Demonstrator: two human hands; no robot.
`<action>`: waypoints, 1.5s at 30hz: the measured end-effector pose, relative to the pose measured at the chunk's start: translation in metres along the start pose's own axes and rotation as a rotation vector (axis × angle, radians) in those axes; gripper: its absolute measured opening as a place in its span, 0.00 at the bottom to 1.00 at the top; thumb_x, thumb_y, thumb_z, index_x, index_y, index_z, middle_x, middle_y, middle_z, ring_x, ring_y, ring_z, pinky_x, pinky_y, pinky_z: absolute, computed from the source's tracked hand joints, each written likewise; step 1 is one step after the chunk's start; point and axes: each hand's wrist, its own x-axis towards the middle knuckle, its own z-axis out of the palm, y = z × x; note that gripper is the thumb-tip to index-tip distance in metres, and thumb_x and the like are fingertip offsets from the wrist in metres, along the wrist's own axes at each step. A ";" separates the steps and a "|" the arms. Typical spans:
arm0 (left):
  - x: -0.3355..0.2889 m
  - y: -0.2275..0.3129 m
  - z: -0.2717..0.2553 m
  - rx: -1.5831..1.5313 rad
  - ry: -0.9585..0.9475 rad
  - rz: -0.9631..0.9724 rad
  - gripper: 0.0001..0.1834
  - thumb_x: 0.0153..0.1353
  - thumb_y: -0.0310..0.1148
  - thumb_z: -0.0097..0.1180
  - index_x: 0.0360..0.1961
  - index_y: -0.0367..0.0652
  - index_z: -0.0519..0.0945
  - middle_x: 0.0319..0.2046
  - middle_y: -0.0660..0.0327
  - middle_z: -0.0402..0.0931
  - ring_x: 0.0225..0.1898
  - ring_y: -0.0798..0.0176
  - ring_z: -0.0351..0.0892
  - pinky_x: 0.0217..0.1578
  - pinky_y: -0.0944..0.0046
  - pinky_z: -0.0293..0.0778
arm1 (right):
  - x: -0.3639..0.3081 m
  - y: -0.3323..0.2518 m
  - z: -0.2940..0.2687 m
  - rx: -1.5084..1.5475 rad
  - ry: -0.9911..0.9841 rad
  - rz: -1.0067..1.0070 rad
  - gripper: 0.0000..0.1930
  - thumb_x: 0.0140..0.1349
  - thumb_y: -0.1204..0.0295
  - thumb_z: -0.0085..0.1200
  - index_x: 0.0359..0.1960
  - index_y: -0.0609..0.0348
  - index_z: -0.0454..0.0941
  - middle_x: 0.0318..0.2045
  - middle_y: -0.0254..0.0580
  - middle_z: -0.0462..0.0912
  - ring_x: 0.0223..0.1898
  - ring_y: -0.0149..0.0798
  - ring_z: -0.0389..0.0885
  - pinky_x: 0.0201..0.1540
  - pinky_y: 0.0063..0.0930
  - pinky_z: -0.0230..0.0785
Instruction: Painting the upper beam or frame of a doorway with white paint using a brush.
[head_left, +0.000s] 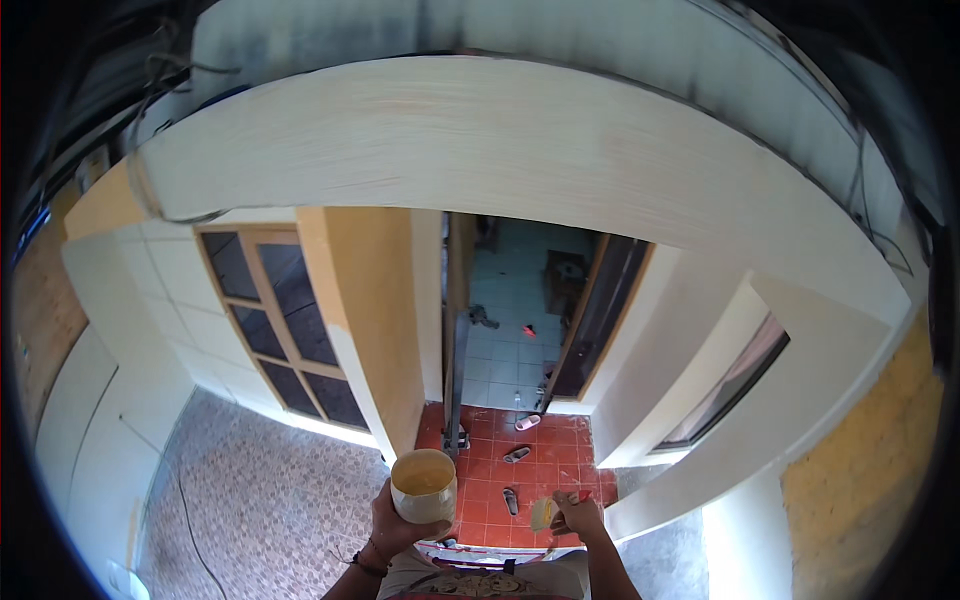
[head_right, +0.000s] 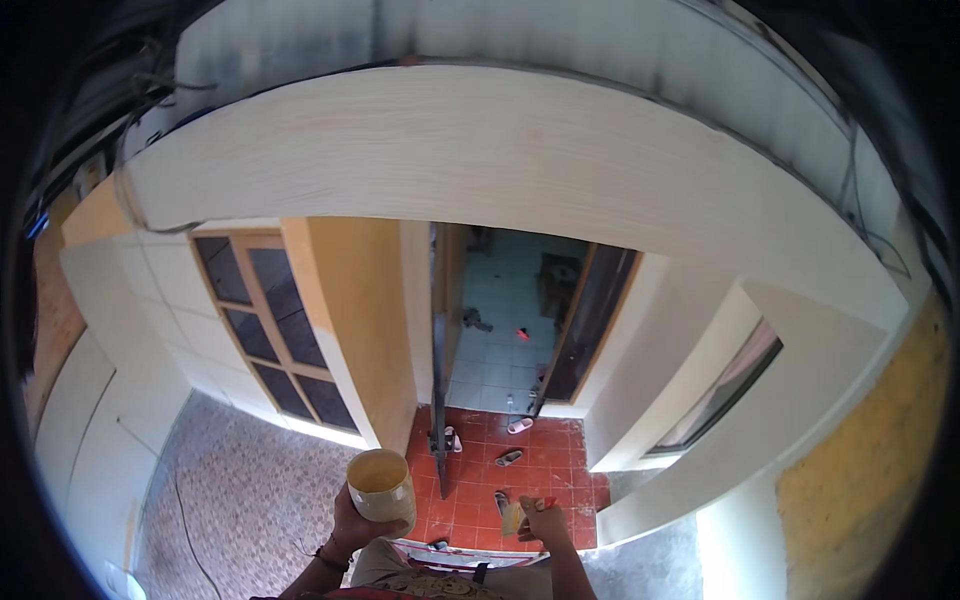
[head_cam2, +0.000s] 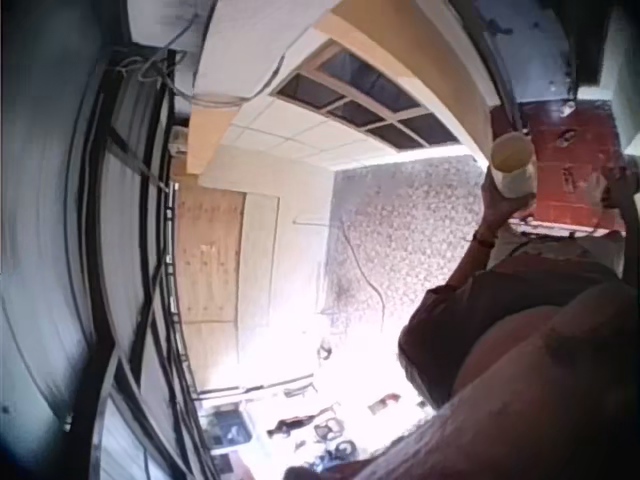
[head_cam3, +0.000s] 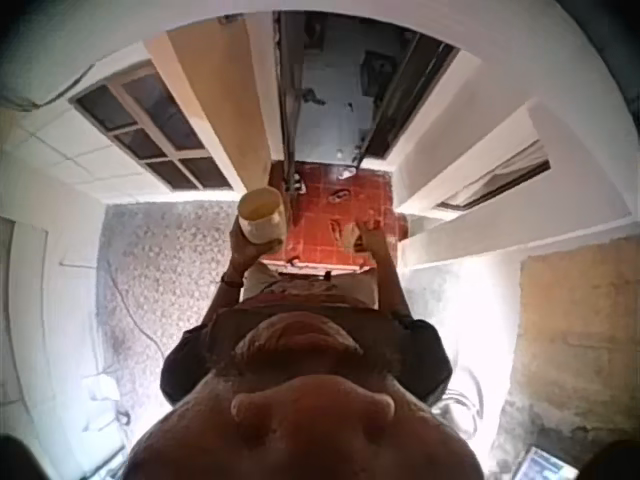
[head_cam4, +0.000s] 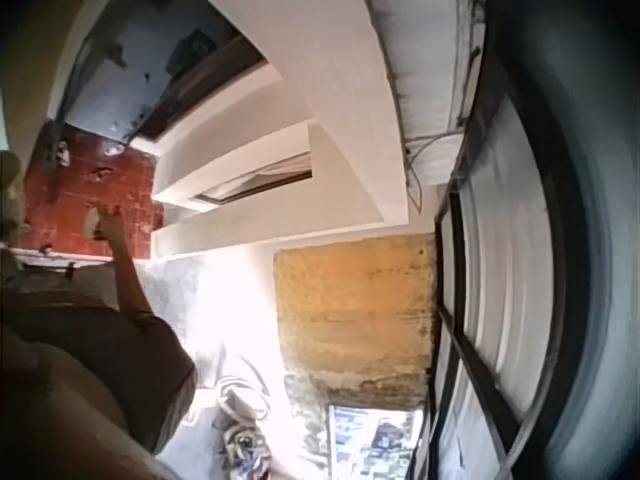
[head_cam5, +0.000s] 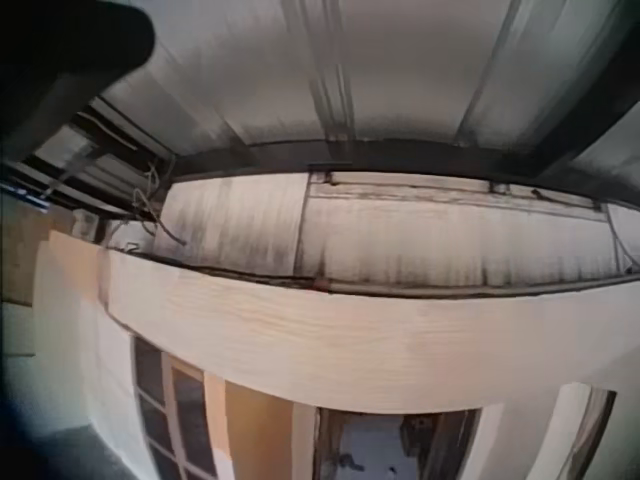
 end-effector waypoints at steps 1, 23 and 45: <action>0.001 0.005 0.006 0.007 -0.031 0.005 0.48 0.30 0.31 0.81 0.57 0.41 0.70 0.50 0.58 0.78 0.51 0.60 0.79 0.53 0.56 0.76 | -0.004 0.003 -0.001 0.027 0.015 0.006 0.22 0.66 0.52 0.53 0.40 0.62 0.80 0.20 0.47 0.81 0.22 0.44 0.85 0.27 0.40 0.83; -0.002 0.007 0.033 0.013 -0.120 0.004 0.49 0.33 0.37 0.82 0.59 0.40 0.69 0.52 0.56 0.78 0.52 0.62 0.78 0.54 0.58 0.75 | 0.052 0.137 0.112 -0.418 0.005 -0.808 0.09 0.61 0.69 0.59 0.35 0.57 0.71 0.25 0.56 0.79 0.30 0.62 0.80 0.30 0.48 0.71; 0.030 0.033 -0.018 -0.092 -0.101 0.203 0.52 0.34 0.34 0.80 0.64 0.42 0.65 0.54 0.56 0.74 0.55 0.58 0.74 0.56 0.56 0.72 | 0.106 0.147 0.119 -0.758 -0.214 -0.987 0.14 0.56 0.60 0.64 0.32 0.54 0.74 0.26 0.49 0.80 0.29 0.53 0.80 0.31 0.45 0.71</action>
